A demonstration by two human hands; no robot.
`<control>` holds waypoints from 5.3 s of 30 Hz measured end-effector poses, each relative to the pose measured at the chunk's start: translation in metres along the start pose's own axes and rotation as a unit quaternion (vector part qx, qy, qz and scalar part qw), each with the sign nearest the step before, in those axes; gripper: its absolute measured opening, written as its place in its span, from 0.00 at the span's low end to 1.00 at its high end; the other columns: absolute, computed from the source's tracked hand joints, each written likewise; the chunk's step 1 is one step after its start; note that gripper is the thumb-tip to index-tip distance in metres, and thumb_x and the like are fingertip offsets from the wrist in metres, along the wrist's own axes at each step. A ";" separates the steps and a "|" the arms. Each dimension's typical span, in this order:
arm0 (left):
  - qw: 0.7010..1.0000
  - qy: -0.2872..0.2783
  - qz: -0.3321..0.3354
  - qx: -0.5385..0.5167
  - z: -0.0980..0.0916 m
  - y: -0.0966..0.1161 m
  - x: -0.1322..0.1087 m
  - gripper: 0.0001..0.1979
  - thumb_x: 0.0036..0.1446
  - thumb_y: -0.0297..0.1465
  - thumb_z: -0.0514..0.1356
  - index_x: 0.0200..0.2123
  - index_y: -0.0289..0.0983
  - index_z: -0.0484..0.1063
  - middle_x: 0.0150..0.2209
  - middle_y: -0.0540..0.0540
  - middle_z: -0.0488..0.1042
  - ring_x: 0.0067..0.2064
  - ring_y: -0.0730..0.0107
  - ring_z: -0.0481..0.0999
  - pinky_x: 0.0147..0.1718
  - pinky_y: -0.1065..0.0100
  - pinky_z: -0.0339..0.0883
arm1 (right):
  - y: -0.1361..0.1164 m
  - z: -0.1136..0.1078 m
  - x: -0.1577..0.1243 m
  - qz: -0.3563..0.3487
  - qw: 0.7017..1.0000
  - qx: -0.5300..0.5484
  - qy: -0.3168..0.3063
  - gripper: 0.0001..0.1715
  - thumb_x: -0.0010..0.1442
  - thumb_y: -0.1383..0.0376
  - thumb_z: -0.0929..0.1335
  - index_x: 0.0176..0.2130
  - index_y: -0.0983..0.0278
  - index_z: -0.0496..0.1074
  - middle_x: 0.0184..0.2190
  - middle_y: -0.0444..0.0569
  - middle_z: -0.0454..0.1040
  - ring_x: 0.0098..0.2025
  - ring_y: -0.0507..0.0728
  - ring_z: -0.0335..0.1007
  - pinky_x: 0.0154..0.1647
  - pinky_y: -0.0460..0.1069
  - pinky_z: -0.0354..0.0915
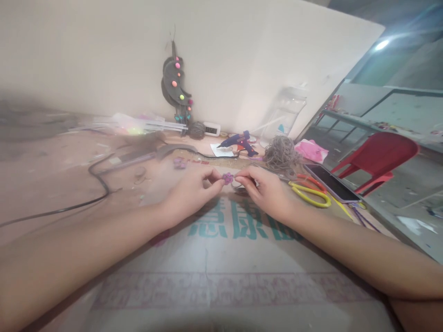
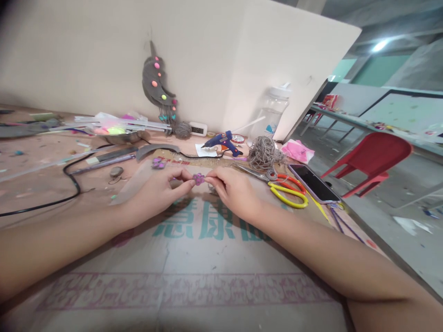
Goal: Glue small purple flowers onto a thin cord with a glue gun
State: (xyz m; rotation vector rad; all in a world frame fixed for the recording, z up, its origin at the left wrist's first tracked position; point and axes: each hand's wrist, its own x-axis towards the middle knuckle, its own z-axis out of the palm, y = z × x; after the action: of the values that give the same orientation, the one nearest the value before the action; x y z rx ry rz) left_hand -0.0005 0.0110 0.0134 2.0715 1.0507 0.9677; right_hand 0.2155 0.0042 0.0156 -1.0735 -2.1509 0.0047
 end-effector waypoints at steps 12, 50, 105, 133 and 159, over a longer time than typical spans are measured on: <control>1.000 -0.012 -0.010 -0.007 0.001 0.000 0.000 0.10 0.61 0.36 0.58 0.31 0.38 0.74 0.33 0.49 0.79 0.37 0.65 0.76 0.38 0.65 0.67 | -0.011 0.000 0.004 0.129 0.980 0.144 -0.045 0.12 0.64 0.62 0.67 0.32 0.63 0.77 0.20 0.40 0.70 0.22 0.49 0.62 0.23 0.44 0.58; 0.998 -0.009 -0.035 -0.042 -0.001 -0.001 0.000 0.13 0.64 0.38 0.57 0.32 0.37 0.75 0.26 0.52 0.74 0.28 0.71 0.70 0.30 0.71 0.63 | -0.012 -0.003 0.001 0.078 0.992 0.100 -0.015 0.09 0.65 0.65 0.69 0.32 0.62 0.75 0.26 0.42 0.79 0.27 0.51 0.73 0.32 0.45 0.66; 0.999 -0.041 0.019 0.005 0.002 0.000 -0.002 0.16 0.68 0.37 0.52 0.34 0.38 0.77 0.27 0.52 0.75 0.31 0.69 0.72 0.33 0.69 0.63 | -0.008 -0.002 0.000 0.013 1.000 -0.002 -0.024 0.11 0.69 0.61 0.65 0.43 0.62 0.77 0.32 0.47 0.82 0.31 0.53 0.77 0.36 0.47 0.68; 0.998 -0.050 0.031 -0.013 0.004 -0.008 0.000 0.15 0.67 0.36 0.54 0.39 0.39 0.80 0.34 0.51 0.80 0.35 0.68 0.75 0.37 0.68 0.65 | -0.012 -0.002 0.002 -0.011 1.000 -0.001 -0.014 0.09 0.67 0.63 0.68 0.38 0.61 0.80 0.33 0.46 0.82 0.34 0.53 0.77 0.39 0.47 0.71; 0.998 -0.041 -0.006 -0.044 0.002 -0.003 0.000 0.16 0.67 0.37 0.54 0.32 0.38 0.77 0.26 0.52 0.74 0.29 0.70 0.70 0.32 0.69 0.64 | -0.001 0.002 0.001 -0.077 0.996 -0.023 0.025 0.07 0.66 0.66 0.69 0.46 0.62 0.74 0.36 0.48 0.81 0.36 0.55 0.77 0.41 0.50 0.72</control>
State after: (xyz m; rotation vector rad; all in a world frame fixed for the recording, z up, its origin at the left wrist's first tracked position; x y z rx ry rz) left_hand -0.0001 0.0118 0.0100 2.0141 0.9610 0.8985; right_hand 0.2135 0.0049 0.0148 -0.9222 -2.1925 -0.1432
